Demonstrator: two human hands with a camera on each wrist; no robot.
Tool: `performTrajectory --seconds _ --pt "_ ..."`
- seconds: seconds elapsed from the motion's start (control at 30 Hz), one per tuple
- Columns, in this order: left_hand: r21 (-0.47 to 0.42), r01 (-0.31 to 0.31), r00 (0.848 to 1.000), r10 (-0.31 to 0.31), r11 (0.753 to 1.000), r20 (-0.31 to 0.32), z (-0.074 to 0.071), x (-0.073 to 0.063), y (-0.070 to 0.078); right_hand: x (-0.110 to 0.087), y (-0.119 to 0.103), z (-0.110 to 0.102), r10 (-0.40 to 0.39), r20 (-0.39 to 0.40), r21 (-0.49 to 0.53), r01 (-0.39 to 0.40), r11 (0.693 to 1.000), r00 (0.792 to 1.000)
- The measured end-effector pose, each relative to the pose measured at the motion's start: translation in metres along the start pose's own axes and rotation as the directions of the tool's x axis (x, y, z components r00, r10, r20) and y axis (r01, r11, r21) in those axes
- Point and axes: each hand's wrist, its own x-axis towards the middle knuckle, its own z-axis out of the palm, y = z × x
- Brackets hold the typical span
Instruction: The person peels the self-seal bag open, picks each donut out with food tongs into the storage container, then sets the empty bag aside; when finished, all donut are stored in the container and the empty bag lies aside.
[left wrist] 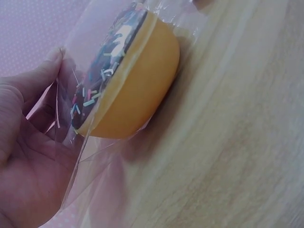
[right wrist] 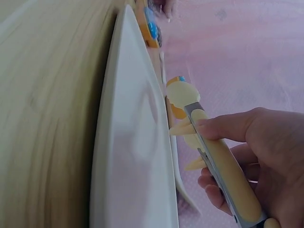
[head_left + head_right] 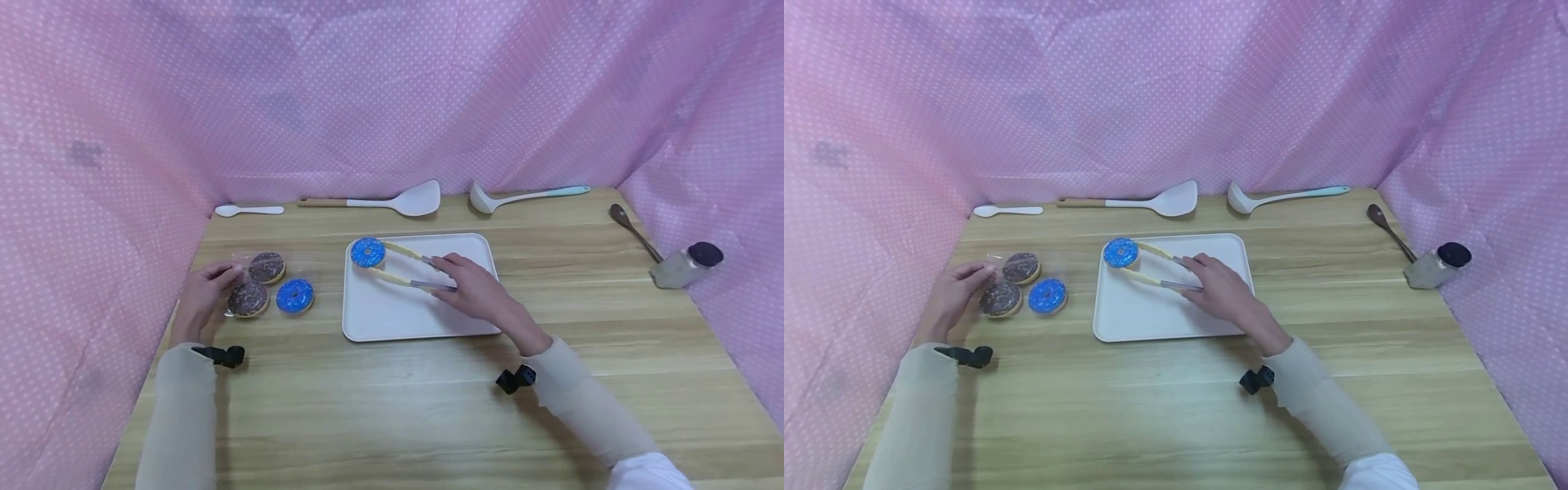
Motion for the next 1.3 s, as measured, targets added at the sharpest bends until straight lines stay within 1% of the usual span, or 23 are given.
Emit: performTrajectory --seconds 0.07,0.23,0.47,0.57,0.73,0.83,0.97,1.07,1.3 --pt "0.002 0.002 1.000 -0.002 1.000 -0.005 0.000 0.000 0.000 -0.004 0.007 -0.001 0.012 -0.001 -0.009 -0.012 1.000 1.000" --pt "-0.056 0.001 1.000 0.000 0.998 0.003 -0.001 0.001 -0.001 -0.011 0.019 -0.002 0.049 0.013 -0.016 -0.049 0.999 0.999" --pt "-0.084 0.003 1.000 -0.002 0.996 0.020 -0.002 0.000 0.000 -0.015 0.026 -0.002 0.074 0.009 -0.026 -0.074 0.997 0.997" --pt "-0.055 0.002 1.000 -0.001 0.998 0.021 -0.003 0.001 0.000 -0.016 0.029 -0.001 0.084 0.021 -0.038 -0.083 0.996 0.996" --pt "-0.043 0.015 1.000 -0.014 0.999 0.025 -0.003 0.001 0.000 -0.017 0.030 -0.002 0.101 0.019 -0.035 -0.100 0.994 0.995" --pt "-0.071 0.029 0.999 -0.026 0.997 0.037 -0.004 0.001 0.000 -0.015 0.028 -0.003 0.083 0.002 -0.021 -0.083 0.996 0.997" --pt "-0.093 0.041 0.998 -0.037 0.995 0.048 -0.005 0.001 0.001 -0.010 0.019 -0.002 0.022 -0.010 -0.003 -0.022 1.000 1.000" --pt "-0.079 0.041 0.998 -0.037 0.996 0.048 -0.004 0.002 0.001 -0.004 0.011 0.001 -0.024 -0.005 0.007 0.024 1.000 1.000" --pt "-0.075 0.025 0.999 -0.022 0.997 0.045 -0.003 0.000 0.001 0.013 -0.010 0.014 -0.082 0.060 0.008 0.082 0.997 0.995"
